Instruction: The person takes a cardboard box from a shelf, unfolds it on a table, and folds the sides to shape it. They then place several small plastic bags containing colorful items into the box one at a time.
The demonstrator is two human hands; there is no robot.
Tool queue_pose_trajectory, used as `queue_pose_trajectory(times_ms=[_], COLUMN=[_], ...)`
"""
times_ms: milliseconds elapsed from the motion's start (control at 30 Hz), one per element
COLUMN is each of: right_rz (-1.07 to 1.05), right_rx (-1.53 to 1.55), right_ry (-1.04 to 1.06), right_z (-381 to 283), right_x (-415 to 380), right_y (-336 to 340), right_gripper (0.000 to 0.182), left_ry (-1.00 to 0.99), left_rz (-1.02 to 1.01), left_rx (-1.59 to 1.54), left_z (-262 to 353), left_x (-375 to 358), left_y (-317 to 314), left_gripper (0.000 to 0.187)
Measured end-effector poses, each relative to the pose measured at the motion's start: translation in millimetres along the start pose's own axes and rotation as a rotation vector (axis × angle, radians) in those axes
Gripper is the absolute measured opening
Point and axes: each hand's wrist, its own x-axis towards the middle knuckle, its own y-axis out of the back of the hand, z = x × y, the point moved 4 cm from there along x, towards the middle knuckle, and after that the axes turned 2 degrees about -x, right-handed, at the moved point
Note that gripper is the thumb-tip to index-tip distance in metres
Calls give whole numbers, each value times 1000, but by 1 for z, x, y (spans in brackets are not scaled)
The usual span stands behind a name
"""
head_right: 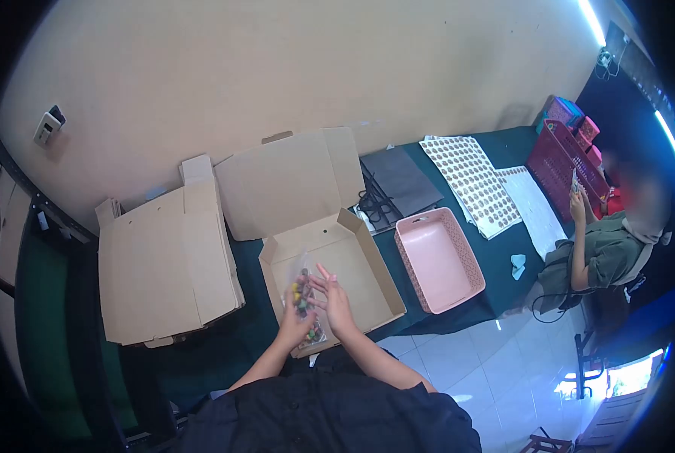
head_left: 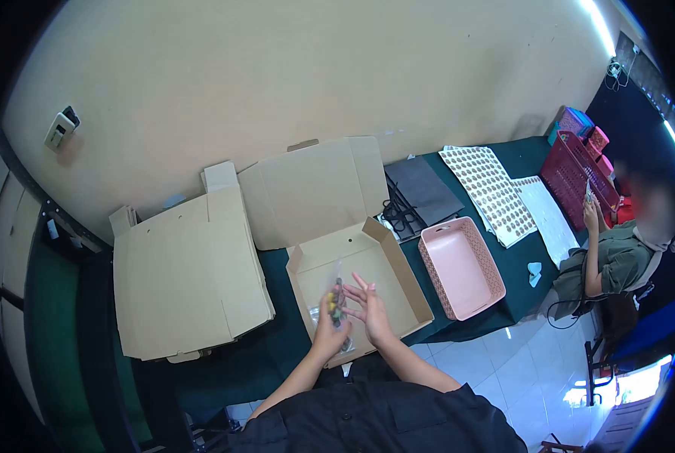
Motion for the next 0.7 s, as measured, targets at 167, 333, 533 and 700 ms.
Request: queue_pose_trajectory(times_ms=[167,333,533,700], right_rz=[-6,-171,-210,-87], right_rx=[-365,-181,35,-124], right_ry=[205,103,-136,-33], right_z=[6,12,25,2], right_x=[12,2,5,3], right_y=[11,-8,-3,-8], right_gripper=[47,42,29,30], left_ry=[509,485,473,339], left_rz=[214,273,356,195], left_rx=[-875,-853,-782,-599], left_z=[-10,-15,-61,-9], left_x=[-2,-1,-10,0], left_y=[14,7,3,3], left_gripper=[51,37,38,38])
